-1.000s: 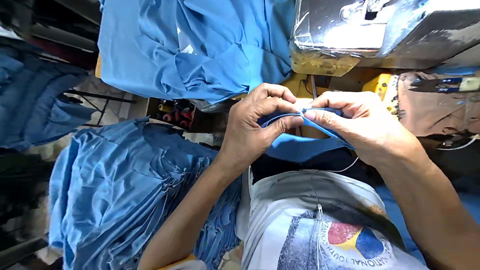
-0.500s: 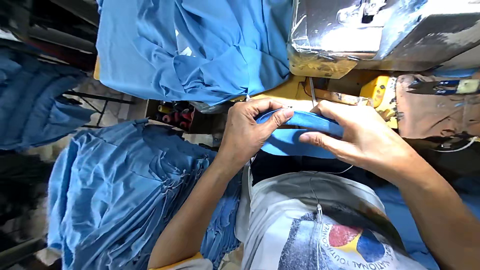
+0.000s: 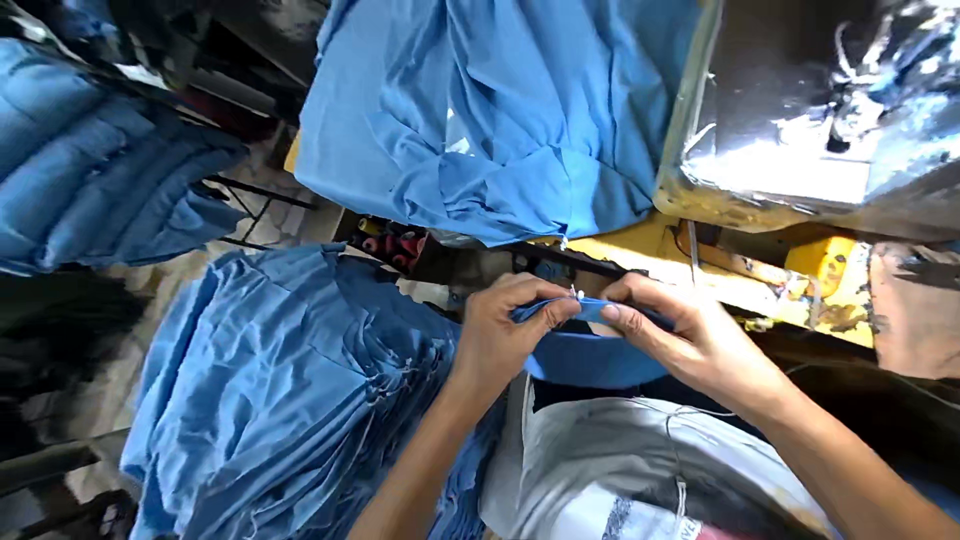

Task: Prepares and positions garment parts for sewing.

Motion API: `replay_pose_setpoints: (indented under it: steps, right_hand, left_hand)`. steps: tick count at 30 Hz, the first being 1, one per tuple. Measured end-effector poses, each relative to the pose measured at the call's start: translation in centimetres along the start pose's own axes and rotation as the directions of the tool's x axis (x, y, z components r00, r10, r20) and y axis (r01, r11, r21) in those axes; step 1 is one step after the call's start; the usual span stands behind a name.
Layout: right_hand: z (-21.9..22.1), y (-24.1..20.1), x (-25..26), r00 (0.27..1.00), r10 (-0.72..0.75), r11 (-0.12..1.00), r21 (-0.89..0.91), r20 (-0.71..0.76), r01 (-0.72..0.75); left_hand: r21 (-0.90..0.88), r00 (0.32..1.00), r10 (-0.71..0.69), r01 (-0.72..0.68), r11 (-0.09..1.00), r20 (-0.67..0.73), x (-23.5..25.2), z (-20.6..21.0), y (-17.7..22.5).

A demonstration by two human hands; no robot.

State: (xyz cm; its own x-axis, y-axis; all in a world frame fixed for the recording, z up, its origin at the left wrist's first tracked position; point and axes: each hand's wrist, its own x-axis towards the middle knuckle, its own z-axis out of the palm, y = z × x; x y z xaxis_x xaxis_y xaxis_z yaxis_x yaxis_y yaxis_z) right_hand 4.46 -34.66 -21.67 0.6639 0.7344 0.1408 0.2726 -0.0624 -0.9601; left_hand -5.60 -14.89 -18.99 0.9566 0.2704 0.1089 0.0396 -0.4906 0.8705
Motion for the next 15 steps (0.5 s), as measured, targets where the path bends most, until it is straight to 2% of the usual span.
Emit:
replay_pose_setpoints:
  steps: [1,3,5,6,9,11,15]
  right_hand:
    - [-0.1,-1.8,1.2,0.995,-0.085,0.995,-0.065,-0.044,0.082]
    - [-0.5,-3.8,4.9,0.982,-0.172,0.98,-0.11,-0.082,0.163]
    - [0.1,-2.2,9.4,0.991,-0.117,0.99,-0.081,-0.072,0.111]
    - [0.6,-0.6,11.7,0.995,-0.074,0.991,-0.115,-0.062,0.067]
    - [2.2,1.9,15.3,0.999,0.001,0.946,-0.323,-0.045,-0.016]
    - [3.0,2.2,15.4,0.999,-0.024,0.912,-0.411,-0.045,0.003]
    - [3.2,2.7,15.6,0.987,-0.155,0.892,-0.434,-0.031,0.126]
  left_hand:
    - [0.043,0.997,0.077,-0.077,0.996,-0.011,0.6,-1.7,1.6]
    - [0.287,0.971,0.238,-0.222,0.932,-0.024,3.2,-4.6,3.7]
    - [0.507,0.95,0.311,-0.281,0.815,0.027,7.3,-6.2,2.2]
    - [0.547,0.95,0.302,-0.298,0.782,0.086,9.4,-6.7,0.2]
    - [0.523,0.938,0.188,-0.32,0.79,0.29,13.4,-7.4,-5.4]
    - [0.507,0.923,0.123,-0.307,0.806,0.364,13.9,-7.6,-6.5]
    - [0.35,0.852,0.162,-0.368,0.861,0.497,15.1,-8.6,-6.9]
